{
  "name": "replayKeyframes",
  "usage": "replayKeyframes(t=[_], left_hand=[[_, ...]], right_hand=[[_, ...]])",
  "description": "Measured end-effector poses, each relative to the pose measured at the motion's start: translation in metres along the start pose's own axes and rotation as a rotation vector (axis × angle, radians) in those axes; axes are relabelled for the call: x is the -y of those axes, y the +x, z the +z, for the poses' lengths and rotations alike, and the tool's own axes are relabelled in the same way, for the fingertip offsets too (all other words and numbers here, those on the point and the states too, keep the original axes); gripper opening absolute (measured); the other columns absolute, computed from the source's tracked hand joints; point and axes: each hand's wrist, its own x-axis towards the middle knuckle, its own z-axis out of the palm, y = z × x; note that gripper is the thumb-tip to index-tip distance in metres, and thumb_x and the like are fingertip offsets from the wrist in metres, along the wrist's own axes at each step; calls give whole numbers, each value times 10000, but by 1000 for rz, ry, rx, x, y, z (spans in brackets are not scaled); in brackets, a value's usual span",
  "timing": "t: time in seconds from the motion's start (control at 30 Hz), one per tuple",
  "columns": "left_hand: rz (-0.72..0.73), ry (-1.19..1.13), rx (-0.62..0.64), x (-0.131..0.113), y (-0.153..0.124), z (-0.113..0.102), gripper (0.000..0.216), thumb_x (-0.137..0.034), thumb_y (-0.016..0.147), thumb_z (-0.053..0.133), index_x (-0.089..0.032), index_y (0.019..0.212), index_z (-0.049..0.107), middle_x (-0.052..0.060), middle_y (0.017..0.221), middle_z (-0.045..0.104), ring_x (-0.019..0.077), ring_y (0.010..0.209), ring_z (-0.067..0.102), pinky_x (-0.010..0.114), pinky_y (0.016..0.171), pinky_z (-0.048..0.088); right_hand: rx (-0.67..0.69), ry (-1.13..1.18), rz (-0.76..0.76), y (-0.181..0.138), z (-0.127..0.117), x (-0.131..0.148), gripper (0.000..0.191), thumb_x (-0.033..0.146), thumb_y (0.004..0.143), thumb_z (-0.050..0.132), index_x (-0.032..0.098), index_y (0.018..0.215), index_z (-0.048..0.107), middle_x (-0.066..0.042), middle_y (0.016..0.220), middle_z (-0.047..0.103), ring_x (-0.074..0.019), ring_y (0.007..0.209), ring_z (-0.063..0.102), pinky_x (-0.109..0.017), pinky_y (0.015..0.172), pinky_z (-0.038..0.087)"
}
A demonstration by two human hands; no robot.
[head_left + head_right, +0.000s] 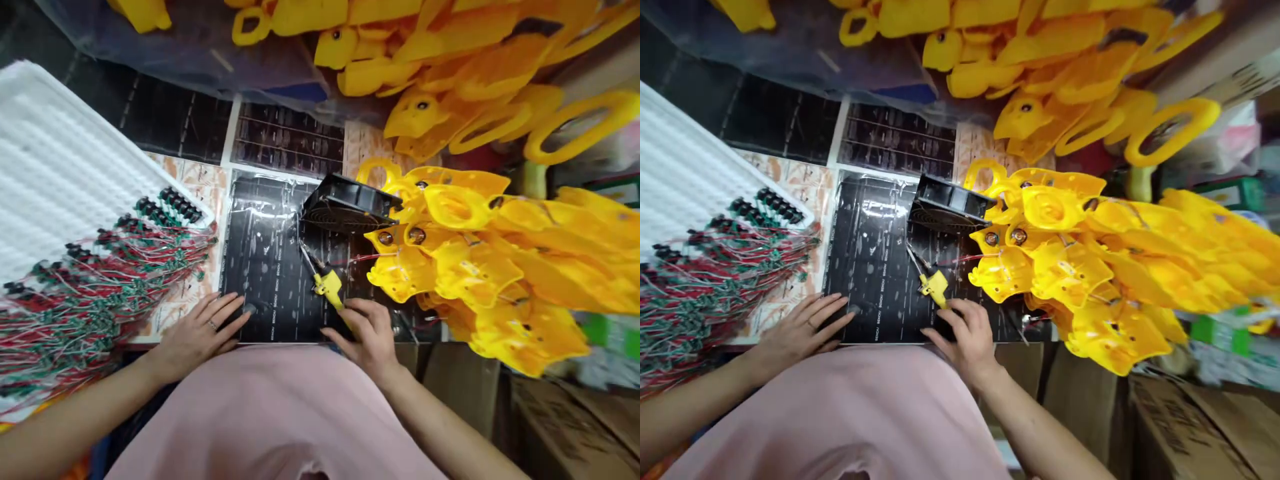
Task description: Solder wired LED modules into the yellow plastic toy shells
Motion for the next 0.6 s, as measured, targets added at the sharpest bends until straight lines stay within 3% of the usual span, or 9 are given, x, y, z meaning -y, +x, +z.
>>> replayKeyframes(t=[0.1,0.2,0.3,0.43,0.6], left_hand=[[-9,-27,-18,2,2,3,346,-328,1032,573,-230,1337,703,109,1411,683,251,1351,590,400,1220,374],[2,-34,11,3,2,4,375,-383,1033,561,-231,1342,710,120,1413,690,253,1341,609,403,1203,386],[18,-42,62,4,1,4,409,-381,1032,548,-220,1378,697,148,1452,664,287,1367,602,444,1182,403],[12,-86,180,6,0,6,462,-386,1039,537,-212,1454,644,167,1527,599,310,1445,542,473,1205,385],[-41,-252,318,-2,-3,5,521,-312,1046,509,-155,1541,544,207,1615,487,338,1528,442,539,1278,282]], right_hand=[[149,-71,271,-25,-3,6,531,540,976,661,189,1370,605,-159,1182,661,-282,1072,638,-459,893,594],[165,-110,362,-45,9,10,361,410,1049,517,222,1320,664,-132,1123,648,-258,1003,607,-434,867,574],[140,-144,428,-52,26,7,333,341,1046,464,231,1218,727,-115,1066,633,-236,944,576,-410,849,545],[106,-173,455,-51,33,0,357,365,1040,453,226,1179,750,-104,1028,630,-217,886,548,-380,814,520],[45,-152,337,-41,21,4,317,423,1079,469,217,1169,692,-47,992,645,-153,818,576,-312,760,522]])
